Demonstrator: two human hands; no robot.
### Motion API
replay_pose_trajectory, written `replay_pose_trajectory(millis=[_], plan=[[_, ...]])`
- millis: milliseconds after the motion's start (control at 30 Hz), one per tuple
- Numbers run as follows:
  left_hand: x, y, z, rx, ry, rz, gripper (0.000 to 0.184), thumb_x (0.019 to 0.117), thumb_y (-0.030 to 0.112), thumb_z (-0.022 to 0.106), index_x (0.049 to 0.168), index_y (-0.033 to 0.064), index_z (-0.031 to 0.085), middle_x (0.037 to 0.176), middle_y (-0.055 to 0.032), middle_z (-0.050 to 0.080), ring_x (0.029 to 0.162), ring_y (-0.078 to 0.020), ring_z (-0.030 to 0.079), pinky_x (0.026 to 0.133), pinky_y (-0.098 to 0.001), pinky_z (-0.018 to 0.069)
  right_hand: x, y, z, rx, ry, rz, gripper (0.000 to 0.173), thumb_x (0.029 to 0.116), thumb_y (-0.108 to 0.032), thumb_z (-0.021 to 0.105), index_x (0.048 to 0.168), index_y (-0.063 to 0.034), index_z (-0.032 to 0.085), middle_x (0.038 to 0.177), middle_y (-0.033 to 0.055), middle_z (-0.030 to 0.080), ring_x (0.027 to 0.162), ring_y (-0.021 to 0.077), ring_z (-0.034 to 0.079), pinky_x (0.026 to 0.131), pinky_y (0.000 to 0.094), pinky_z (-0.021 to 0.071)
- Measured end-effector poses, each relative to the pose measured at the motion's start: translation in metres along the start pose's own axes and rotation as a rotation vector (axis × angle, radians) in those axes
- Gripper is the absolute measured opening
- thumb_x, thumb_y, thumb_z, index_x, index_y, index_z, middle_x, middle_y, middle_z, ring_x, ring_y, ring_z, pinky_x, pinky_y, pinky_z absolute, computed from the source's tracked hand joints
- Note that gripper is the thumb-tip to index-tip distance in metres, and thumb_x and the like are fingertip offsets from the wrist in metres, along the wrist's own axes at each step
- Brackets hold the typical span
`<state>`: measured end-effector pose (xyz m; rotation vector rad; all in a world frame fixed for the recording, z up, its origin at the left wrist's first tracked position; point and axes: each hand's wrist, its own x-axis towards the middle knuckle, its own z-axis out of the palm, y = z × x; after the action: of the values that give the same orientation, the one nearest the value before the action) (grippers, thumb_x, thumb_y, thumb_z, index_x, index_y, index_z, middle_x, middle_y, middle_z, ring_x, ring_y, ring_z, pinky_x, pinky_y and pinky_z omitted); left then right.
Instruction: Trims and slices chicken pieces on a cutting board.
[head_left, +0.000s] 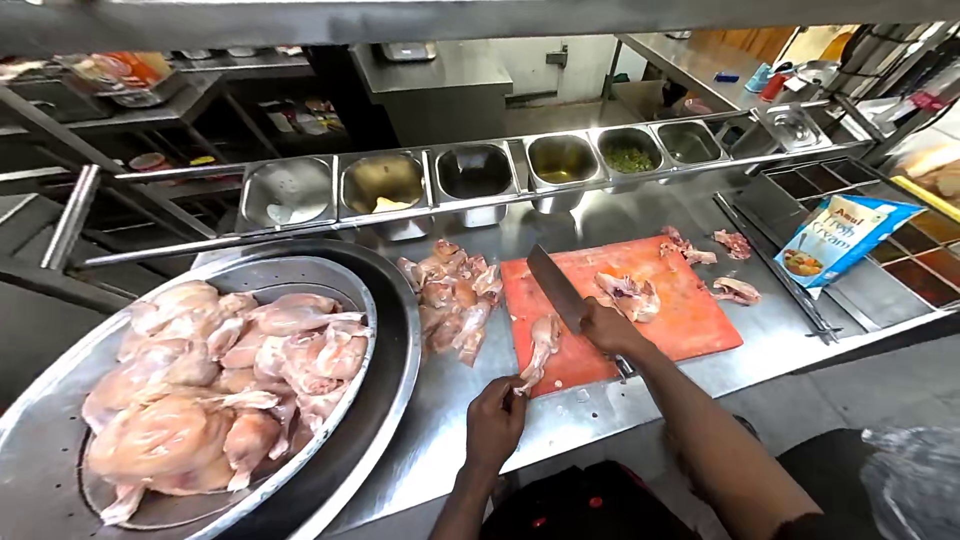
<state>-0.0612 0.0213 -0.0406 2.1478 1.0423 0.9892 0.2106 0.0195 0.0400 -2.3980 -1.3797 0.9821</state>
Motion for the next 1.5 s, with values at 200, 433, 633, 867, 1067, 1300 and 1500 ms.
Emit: replay_pose_trajectory(millis=[200, 433, 633, 867, 1067, 1300, 1500], plan=[[0.046, -0.001, 0.006, 0.171, 0.01, 0.145, 0.017, 0.0905, 0.011, 0.063, 0.098, 0.0085, 0.078, 0.094, -0.0059, 0.076, 0.079, -0.0185, 0.074, 0.074, -0.04, 0.0628, -0.011, -0.004, -0.005, 0.016, 0.165, 0.004, 0.034, 0.1046, -0.026, 0.053, 0.131, -0.006, 0.054, 0.096, 0.0236, 0.068, 0.086, 0.0435, 0.07, 0.071, 0.0638, 0.0545], [0.052, -0.029, 0.012, 0.218, 0.051, 0.146, 0.016, 0.09, 0.006, 0.065, 0.099, 0.0075, 0.078, 0.095, -0.0072, 0.076, 0.079, -0.0195, 0.074, 0.074, -0.0405, 0.063, -0.071, -0.007, 0.015, -0.029, 0.233, -0.201, 0.028, 0.1068, -0.029, 0.047, 0.126, -0.0085, 0.051, 0.075, 0.0119, 0.064, 0.071, 0.0325, 0.069, 0.066, 0.0527, 0.0569], [0.045, -0.036, 0.017, 0.193, 0.086, 0.158, 0.015, 0.0889, 0.01, 0.065, 0.097, 0.0092, 0.078, 0.095, -0.0042, 0.076, 0.079, -0.0156, 0.073, 0.073, -0.0371, 0.0624, -0.078, -0.026, 0.035, -0.174, 0.083, -0.223, 0.029, 0.1073, -0.029, 0.045, 0.129, -0.0106, 0.052, 0.083, 0.0125, 0.068, 0.081, 0.0343, 0.071, 0.073, 0.053, 0.0568], [0.038, -0.037, 0.023, 0.152, 0.101, 0.124, 0.014, 0.0899, 0.01, 0.065, 0.096, 0.0107, 0.078, 0.1, -0.0029, 0.077, 0.084, -0.0141, 0.074, 0.075, -0.0358, 0.0631, -0.061, -0.051, 0.044, -0.091, 0.567, -0.477, 0.023, 0.104, -0.022, 0.046, 0.115, -0.003, 0.054, 0.063, 0.0082, 0.06, 0.054, 0.0286, 0.066, 0.049, 0.0466, 0.0558], [0.036, -0.04, 0.022, 0.188, 0.084, 0.21, 0.017, 0.0926, 0.009, 0.062, 0.097, 0.0096, 0.078, 0.104, -0.0032, 0.077, 0.091, -0.0158, 0.075, 0.08, -0.0362, 0.0633, -0.039, -0.055, 0.041, -0.247, -0.115, -0.078, 0.033, 0.0995, -0.019, 0.057, 0.13, -0.0097, 0.049, 0.099, 0.018, 0.069, 0.091, 0.0388, 0.071, 0.074, 0.0582, 0.0574], [0.035, -0.041, 0.022, 0.162, 0.128, 0.216, 0.016, 0.0914, 0.009, 0.063, 0.093, 0.0098, 0.078, 0.101, -0.0024, 0.078, 0.089, -0.0133, 0.075, 0.079, -0.033, 0.0633, -0.063, -0.069, 0.002, -0.202, 0.065, -0.227, 0.026, 0.1067, -0.026, 0.049, 0.127, -0.0111, 0.055, 0.088, 0.016, 0.068, 0.083, 0.0368, 0.071, 0.069, 0.0566, 0.0567], [0.029, -0.039, 0.022, 0.153, 0.078, 0.152, 0.017, 0.0919, 0.01, 0.062, 0.096, 0.0121, 0.079, 0.102, -0.0005, 0.077, 0.086, -0.0112, 0.074, 0.077, -0.0319, 0.063, -0.046, -0.056, 0.044, -0.12, 0.457, -0.472, 0.025, 0.1059, -0.025, 0.046, 0.12, -0.0047, 0.052, 0.067, 0.01, 0.061, 0.059, 0.0311, 0.068, 0.053, 0.0496, 0.0565]])
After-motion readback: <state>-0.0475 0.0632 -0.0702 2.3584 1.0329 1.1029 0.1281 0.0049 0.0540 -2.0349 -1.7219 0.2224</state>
